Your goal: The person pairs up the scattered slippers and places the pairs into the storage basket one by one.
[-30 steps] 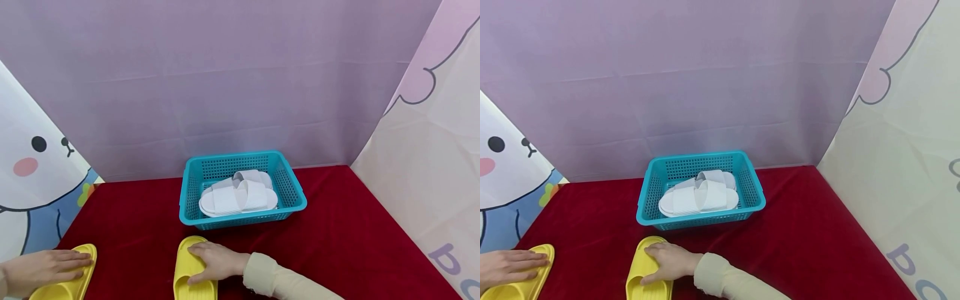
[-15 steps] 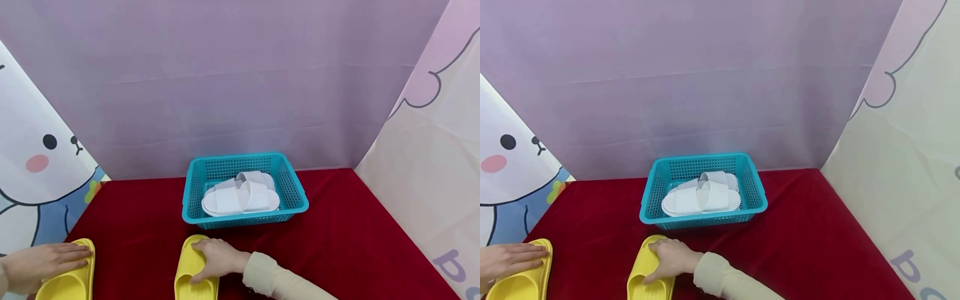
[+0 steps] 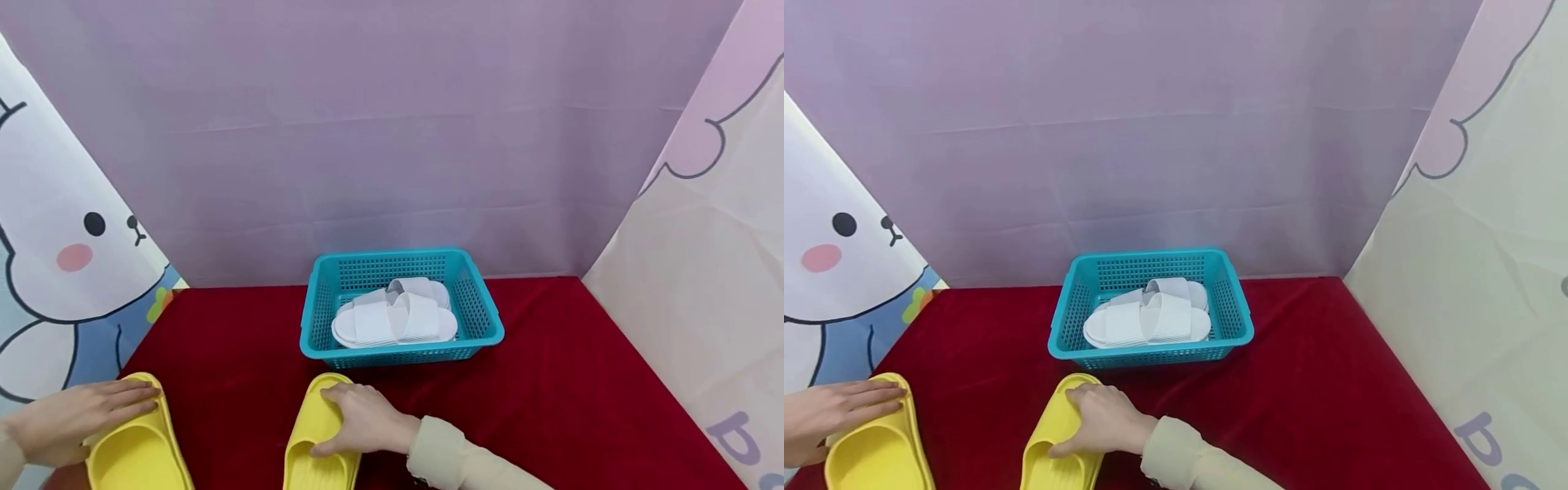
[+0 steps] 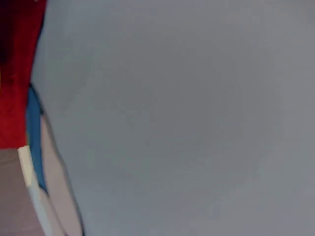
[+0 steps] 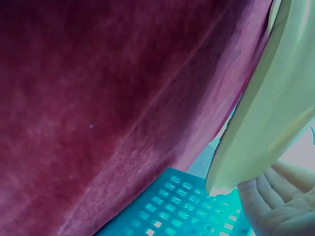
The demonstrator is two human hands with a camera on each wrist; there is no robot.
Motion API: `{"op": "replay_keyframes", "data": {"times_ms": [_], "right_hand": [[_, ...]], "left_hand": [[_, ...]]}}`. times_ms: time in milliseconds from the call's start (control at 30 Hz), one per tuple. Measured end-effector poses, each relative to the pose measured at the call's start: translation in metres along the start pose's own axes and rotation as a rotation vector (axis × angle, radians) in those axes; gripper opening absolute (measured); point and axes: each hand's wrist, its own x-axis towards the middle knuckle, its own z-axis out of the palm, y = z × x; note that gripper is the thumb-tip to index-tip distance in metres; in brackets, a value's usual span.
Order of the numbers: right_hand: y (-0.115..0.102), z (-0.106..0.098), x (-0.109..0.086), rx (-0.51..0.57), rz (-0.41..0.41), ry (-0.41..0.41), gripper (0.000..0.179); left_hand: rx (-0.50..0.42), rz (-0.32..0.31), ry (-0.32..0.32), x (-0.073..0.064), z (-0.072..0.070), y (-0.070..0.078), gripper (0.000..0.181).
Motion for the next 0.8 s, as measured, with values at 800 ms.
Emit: {"op": "replay_keyframes", "data": {"times_ms": [800], "right_hand": [[0.014,-0.026,-0.055,0.192,0.054,0.095,0.080]], "left_hand": [[-0.121,-0.682,-0.004,0.034,-0.036,0.071,0.076]]}}
